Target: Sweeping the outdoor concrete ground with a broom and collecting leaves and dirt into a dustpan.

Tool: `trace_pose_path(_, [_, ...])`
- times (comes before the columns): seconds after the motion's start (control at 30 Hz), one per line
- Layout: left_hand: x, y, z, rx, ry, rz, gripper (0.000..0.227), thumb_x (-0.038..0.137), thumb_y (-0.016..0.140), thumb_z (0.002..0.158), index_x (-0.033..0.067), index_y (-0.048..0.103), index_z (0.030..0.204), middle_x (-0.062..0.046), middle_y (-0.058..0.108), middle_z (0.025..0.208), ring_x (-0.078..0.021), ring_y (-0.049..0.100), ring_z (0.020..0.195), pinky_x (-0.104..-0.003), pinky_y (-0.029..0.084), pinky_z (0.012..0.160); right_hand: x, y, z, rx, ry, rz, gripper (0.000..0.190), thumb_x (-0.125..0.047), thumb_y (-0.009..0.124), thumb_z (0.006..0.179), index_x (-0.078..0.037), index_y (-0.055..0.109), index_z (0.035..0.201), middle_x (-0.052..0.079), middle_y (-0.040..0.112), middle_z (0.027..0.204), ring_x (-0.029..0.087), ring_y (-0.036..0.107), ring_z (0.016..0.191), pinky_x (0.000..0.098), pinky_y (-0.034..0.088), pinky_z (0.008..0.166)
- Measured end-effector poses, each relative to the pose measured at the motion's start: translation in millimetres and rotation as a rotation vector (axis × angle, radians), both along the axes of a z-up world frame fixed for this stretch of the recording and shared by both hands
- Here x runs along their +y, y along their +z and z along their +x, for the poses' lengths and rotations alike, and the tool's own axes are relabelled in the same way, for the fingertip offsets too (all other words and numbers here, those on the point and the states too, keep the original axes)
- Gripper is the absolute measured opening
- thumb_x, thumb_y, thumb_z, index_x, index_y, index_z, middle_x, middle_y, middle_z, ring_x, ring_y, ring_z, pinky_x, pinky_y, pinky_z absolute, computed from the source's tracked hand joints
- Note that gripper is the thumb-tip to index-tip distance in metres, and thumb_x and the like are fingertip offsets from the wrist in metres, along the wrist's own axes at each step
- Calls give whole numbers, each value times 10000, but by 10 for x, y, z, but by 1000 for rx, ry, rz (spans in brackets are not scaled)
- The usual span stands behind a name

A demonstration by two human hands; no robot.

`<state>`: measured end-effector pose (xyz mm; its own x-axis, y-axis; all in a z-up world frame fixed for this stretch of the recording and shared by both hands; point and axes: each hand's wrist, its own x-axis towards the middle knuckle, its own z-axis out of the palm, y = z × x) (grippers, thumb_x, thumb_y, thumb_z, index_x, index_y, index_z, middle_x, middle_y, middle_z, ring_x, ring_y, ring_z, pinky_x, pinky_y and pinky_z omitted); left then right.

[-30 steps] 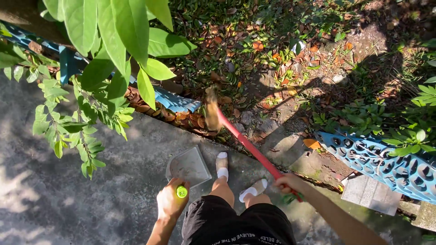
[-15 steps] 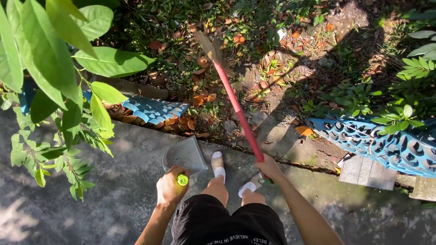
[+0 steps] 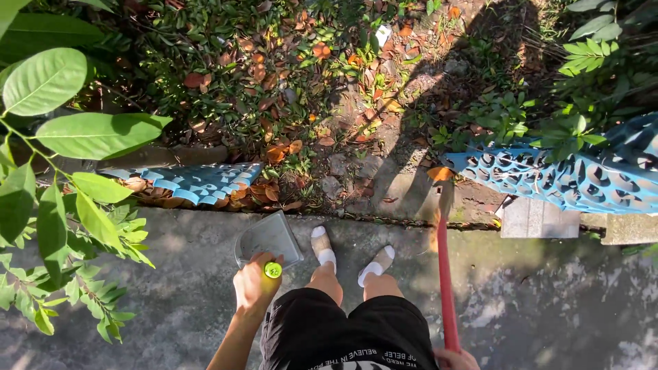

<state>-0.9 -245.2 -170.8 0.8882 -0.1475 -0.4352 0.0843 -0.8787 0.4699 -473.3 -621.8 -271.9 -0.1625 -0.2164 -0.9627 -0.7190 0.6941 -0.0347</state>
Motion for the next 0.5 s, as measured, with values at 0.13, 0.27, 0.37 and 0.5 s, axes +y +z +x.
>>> trace_pose_path(0.13, [-86, -23, 24, -10, -12, 32, 280, 414, 668, 904, 144, 723, 851, -40, 730, 962, -355, 715, 841, -449, 561, 727, -7, -309, 1441, -337, -355, 333, 366, -104, 648, 926, -172, 398, 667, -84, 350, 540, 54, 326, 408, 240, 266, 370])
trace_pose_path(0.27, [-236, 37, 36, 19, -7, 61, 289, 418, 667, 905, 139, 724, 852, -40, 725, 975, -353, 710, 860, -449, 559, 750, 453, -206, 2893, -385, -164, 447, 368, -173, 607, 976, -152, 425, 656, -46, 401, 550, 84, 342, 404, 252, 252, 383])
trace_pose_path(0.37, [-310, 21, 29, 28, -17, 54, 283, 414, 667, 904, 143, 733, 852, -38, 727, 995, -360, 705, 876, -459, 555, 767, 399, -466, 3349, -578, -158, 544, 292, -88, 615, 980, -137, 435, 755, -76, 388, 615, 23, 368, 461, 212, 266, 398])
trace_pose_path(0.5, [-320, 8, 15, -17, -1, 40, 284, 416, 677, 897, 144, 730, 838, -44, 725, 1000, -361, 705, 882, -465, 559, 761, 21, -165, 3476, -644, -59, 508, 166, -122, 664, 931, -102, 536, 828, -88, 380, 584, 11, 349, 400, 205, 267, 357])
